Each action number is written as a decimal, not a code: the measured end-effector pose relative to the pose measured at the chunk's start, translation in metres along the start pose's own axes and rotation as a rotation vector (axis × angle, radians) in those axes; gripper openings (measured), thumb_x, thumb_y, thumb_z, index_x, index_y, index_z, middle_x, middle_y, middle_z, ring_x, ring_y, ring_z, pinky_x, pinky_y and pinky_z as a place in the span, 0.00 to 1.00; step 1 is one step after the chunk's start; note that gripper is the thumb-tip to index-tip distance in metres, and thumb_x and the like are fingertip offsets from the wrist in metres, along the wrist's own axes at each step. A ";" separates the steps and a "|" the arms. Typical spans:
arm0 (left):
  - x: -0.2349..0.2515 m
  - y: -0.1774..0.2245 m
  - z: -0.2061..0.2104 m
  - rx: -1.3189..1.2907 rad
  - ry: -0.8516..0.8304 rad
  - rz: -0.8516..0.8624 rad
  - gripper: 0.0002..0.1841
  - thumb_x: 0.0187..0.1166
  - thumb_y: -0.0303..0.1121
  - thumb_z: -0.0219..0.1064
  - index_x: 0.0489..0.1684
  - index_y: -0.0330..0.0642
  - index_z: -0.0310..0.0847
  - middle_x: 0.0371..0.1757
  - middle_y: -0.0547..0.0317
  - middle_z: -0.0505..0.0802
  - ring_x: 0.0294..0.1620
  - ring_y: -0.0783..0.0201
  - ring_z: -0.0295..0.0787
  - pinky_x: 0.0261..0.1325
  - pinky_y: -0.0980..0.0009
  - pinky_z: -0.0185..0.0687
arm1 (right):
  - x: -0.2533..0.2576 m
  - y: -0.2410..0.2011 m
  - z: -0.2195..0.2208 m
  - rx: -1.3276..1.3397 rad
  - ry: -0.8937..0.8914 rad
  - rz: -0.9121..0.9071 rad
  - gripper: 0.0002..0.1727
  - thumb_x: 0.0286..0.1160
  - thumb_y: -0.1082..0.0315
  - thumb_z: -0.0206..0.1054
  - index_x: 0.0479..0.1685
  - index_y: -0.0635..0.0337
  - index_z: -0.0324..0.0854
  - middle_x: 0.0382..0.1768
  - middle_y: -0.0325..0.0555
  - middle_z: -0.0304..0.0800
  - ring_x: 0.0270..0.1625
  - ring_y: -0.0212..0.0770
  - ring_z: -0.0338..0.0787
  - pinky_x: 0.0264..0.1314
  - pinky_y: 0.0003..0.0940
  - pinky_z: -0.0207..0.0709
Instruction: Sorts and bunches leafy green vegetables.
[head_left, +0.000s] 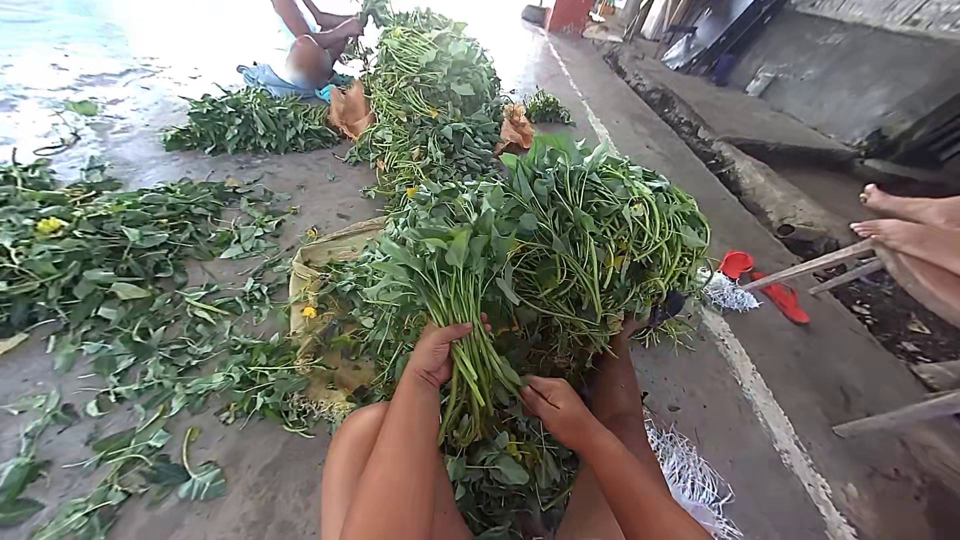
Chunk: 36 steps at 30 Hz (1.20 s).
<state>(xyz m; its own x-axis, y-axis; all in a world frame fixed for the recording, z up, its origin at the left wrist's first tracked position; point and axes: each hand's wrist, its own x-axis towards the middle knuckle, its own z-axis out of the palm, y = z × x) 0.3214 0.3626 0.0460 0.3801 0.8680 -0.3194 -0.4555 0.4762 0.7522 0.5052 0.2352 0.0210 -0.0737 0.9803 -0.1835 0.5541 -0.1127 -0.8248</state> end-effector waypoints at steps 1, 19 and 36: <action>-0.001 0.002 -0.001 0.013 0.023 0.011 0.13 0.77 0.11 0.49 0.51 0.35 0.71 0.39 0.54 0.94 0.36 0.64 0.94 0.41 0.70 0.93 | -0.002 0.015 0.000 0.028 -0.057 0.077 0.25 0.92 0.62 0.45 0.55 0.74 0.84 0.37 0.57 0.89 0.41 0.47 0.88 0.54 0.47 0.81; -0.016 0.015 -0.031 0.118 0.138 0.192 0.14 0.74 0.12 0.46 0.47 0.36 0.73 0.35 0.57 0.95 0.34 0.67 0.94 0.38 0.73 0.92 | 0.046 -0.030 0.027 -0.132 -0.229 0.049 0.18 0.87 0.73 0.54 0.69 0.74 0.77 0.60 0.72 0.86 0.67 0.67 0.86 0.73 0.63 0.73; -0.018 0.022 -0.023 0.010 0.264 0.213 0.13 0.82 0.15 0.43 0.45 0.38 0.73 0.35 0.57 0.95 0.35 0.67 0.95 0.37 0.73 0.92 | 0.011 0.011 0.010 -0.295 -0.115 0.003 0.19 0.90 0.66 0.55 0.56 0.76 0.85 0.60 0.72 0.86 0.71 0.70 0.81 0.79 0.65 0.64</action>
<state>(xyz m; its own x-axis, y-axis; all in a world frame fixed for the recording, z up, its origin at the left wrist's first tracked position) 0.2859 0.3612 0.0547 0.0548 0.9551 -0.2913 -0.4937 0.2795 0.8235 0.5026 0.2436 0.0044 -0.1558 0.9531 -0.2594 0.7701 -0.0473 -0.6362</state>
